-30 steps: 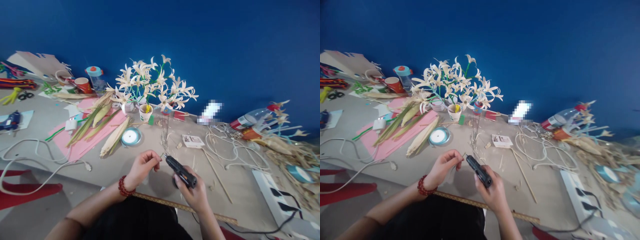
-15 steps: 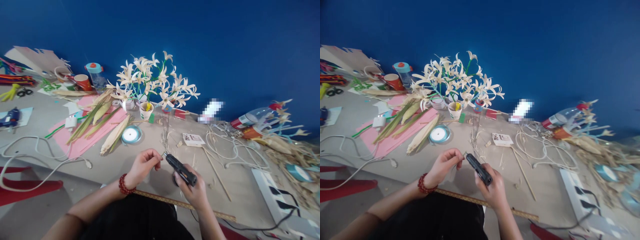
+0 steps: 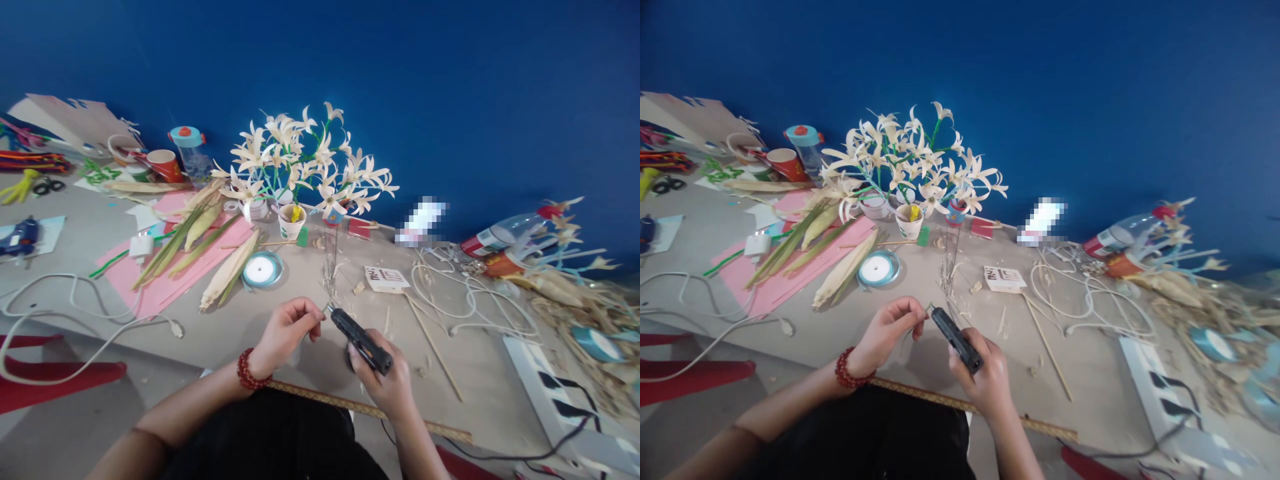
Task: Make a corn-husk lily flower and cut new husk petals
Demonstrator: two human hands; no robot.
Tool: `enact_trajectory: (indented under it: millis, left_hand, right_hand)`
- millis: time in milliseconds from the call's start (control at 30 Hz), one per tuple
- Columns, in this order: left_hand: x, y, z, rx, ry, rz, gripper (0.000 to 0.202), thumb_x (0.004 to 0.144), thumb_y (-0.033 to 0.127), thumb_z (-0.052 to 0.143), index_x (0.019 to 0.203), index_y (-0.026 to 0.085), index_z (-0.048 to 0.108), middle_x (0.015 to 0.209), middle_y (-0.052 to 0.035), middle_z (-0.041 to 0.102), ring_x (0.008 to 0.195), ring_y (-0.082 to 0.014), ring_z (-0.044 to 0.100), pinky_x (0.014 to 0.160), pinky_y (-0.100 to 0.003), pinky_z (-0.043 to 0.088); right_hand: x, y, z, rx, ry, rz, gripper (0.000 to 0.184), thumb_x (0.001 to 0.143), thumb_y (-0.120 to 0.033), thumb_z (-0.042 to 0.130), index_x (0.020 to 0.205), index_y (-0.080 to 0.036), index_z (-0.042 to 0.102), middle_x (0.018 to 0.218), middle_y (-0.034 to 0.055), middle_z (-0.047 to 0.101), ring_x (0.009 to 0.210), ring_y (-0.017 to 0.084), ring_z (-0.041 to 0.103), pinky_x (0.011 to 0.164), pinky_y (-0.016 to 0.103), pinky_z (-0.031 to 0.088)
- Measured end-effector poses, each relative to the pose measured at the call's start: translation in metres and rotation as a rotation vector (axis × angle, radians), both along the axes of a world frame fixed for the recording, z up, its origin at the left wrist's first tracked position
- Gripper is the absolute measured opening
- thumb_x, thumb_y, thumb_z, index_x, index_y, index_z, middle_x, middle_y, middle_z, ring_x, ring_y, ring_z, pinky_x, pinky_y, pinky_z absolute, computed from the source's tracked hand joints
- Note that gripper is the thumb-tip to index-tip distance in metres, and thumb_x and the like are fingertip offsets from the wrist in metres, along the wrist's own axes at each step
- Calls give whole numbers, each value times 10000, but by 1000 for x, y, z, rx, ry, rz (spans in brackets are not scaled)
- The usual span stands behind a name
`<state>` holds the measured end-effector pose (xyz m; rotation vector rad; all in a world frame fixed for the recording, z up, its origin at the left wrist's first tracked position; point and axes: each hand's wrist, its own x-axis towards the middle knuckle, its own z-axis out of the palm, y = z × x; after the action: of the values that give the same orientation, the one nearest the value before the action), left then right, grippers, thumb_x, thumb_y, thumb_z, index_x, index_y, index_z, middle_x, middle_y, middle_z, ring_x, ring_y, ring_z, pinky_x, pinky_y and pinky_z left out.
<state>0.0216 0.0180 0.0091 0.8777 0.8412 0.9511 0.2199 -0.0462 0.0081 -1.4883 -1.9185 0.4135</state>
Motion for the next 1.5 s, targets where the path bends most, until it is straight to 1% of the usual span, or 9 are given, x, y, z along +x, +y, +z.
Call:
enact_trajectory:
  millis: [400, 633, 800, 1100, 1500]
  left_hand:
    - [-3, -1, 1, 3, -1, 12, 225, 809, 339, 684, 711, 146, 620, 566, 8, 603, 530, -97, 517, 561, -223, 408]
    - [-3, -3, 0, 10, -6, 9, 219, 817, 330, 682, 710, 150, 620, 565, 12, 605, 525, -92, 517, 564, -219, 406]
    - [-3, -4, 0, 12, -18, 10, 220, 817, 338, 688, 717, 151, 629, 566, 11, 608, 533, -96, 525, 566, -220, 410]
    - [-4, -6, 1, 4, -16, 7, 222, 815, 344, 688, 721, 151, 631, 564, 9, 607, 531, -99, 522, 563, -224, 405]
    - [-4, -3, 1, 8, -10, 10, 225, 820, 347, 685, 724, 153, 626, 570, 13, 609, 536, -100, 525, 576, -230, 410]
  right_hand:
    - [-3, -1, -2, -3, 0, -9, 69, 912, -279, 525, 870, -227, 542, 639, -19, 581, 549, 169, 589, 545, 249, 436]
    - [-4, -2, 1, -8, -1, -3, 71, 908, -276, 527, 856, -229, 530, 620, -28, 565, 533, 163, 574, 538, 246, 430]
    - [-3, -3, -1, 5, -4, -8, 76, 908, -279, 528, 849, -230, 526, 611, -31, 556, 525, 163, 570, 530, 246, 424]
    - [-4, -4, -1, -25, 5, -18, 94, 917, -293, 515, 850, -229, 531, 629, -17, 578, 548, 170, 585, 549, 255, 435]
    - [-6, -3, -2, -15, 16, -38, 124, 901, -296, 532, 797, -229, 519, 593, -35, 536, 519, 154, 560, 523, 241, 416]
